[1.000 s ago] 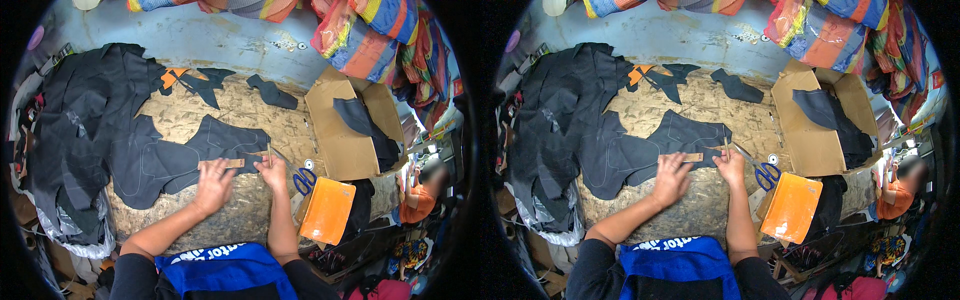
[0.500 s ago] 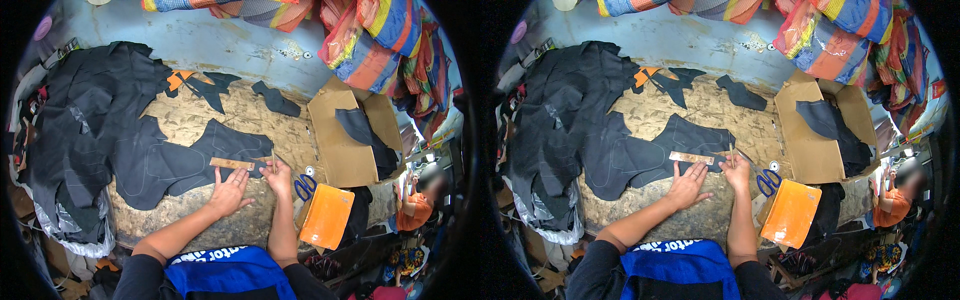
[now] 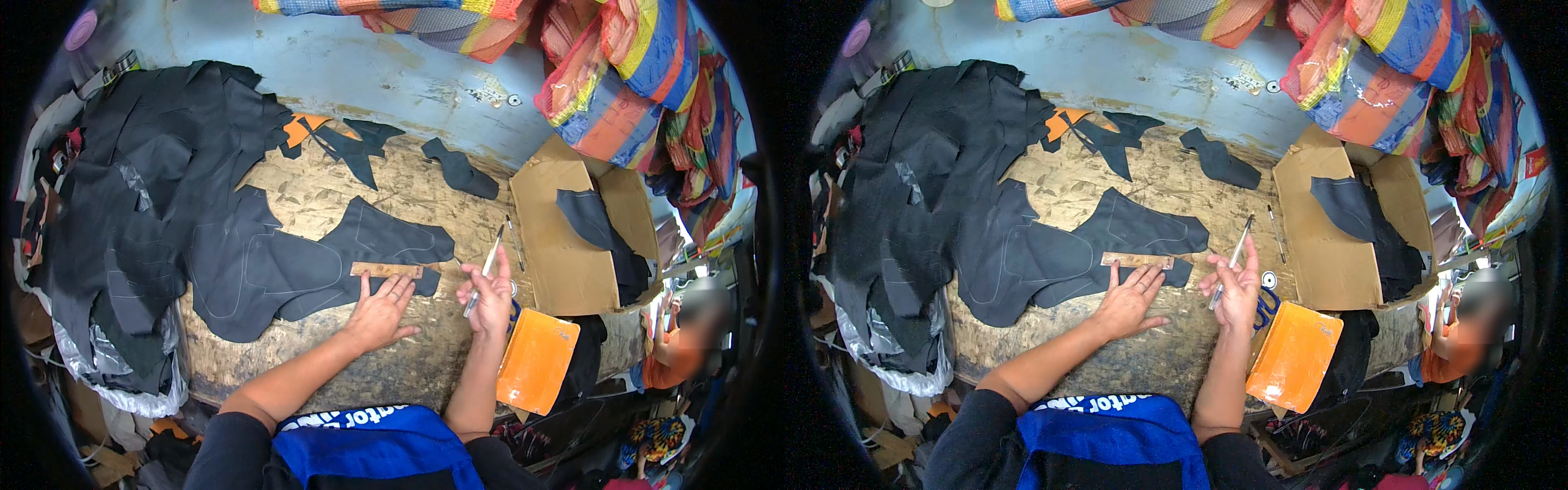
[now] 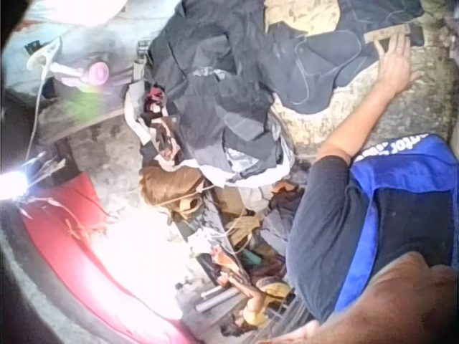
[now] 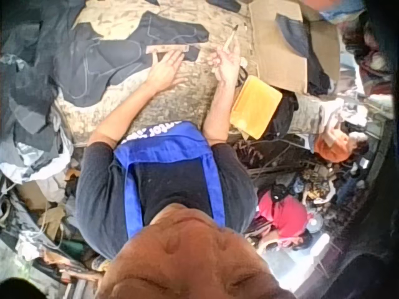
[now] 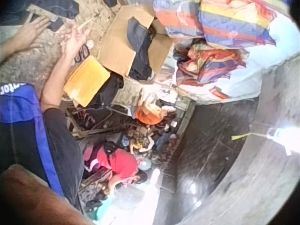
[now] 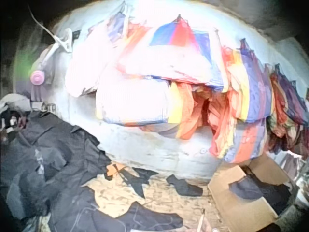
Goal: The person lays out black fabric on a work table, uses a ruler and marker to draw cutting lines, then cuts the fabric with scissors. The person repeats measuring, marking, and cutting on additional fabric pieces.
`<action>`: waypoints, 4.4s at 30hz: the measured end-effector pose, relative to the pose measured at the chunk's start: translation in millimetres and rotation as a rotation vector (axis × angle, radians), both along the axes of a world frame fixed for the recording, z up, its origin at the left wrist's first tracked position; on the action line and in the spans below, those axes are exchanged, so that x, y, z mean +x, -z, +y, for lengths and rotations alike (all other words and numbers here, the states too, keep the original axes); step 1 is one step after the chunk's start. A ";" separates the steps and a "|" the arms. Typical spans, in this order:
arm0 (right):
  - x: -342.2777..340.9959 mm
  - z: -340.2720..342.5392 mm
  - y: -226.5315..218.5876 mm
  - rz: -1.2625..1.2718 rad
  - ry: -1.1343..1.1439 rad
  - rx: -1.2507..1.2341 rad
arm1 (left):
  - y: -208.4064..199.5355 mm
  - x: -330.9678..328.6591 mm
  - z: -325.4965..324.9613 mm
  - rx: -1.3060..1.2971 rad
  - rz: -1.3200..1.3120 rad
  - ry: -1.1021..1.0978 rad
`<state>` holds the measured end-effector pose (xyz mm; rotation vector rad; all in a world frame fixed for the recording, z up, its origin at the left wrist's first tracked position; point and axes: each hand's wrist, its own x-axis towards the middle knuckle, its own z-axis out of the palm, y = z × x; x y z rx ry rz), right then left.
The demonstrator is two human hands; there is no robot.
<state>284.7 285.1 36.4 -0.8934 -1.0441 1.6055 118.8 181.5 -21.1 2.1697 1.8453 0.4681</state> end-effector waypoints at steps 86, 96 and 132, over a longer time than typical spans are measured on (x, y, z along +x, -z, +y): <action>-96.8 -46.3 55.7 -0.375 -0.267 0.344 | -60.3 -74.1 123.0 -1.184 -0.592 0.062; -102.1 -47.9 61.9 -0.680 -0.114 0.633 | -61.2 -73.7 122.8 -1.193 -0.606 0.036; -44.0 -24.0 85.2 -0.530 0.148 0.510 | -10.6 -3.7 -106.5 -0.096 0.013 0.053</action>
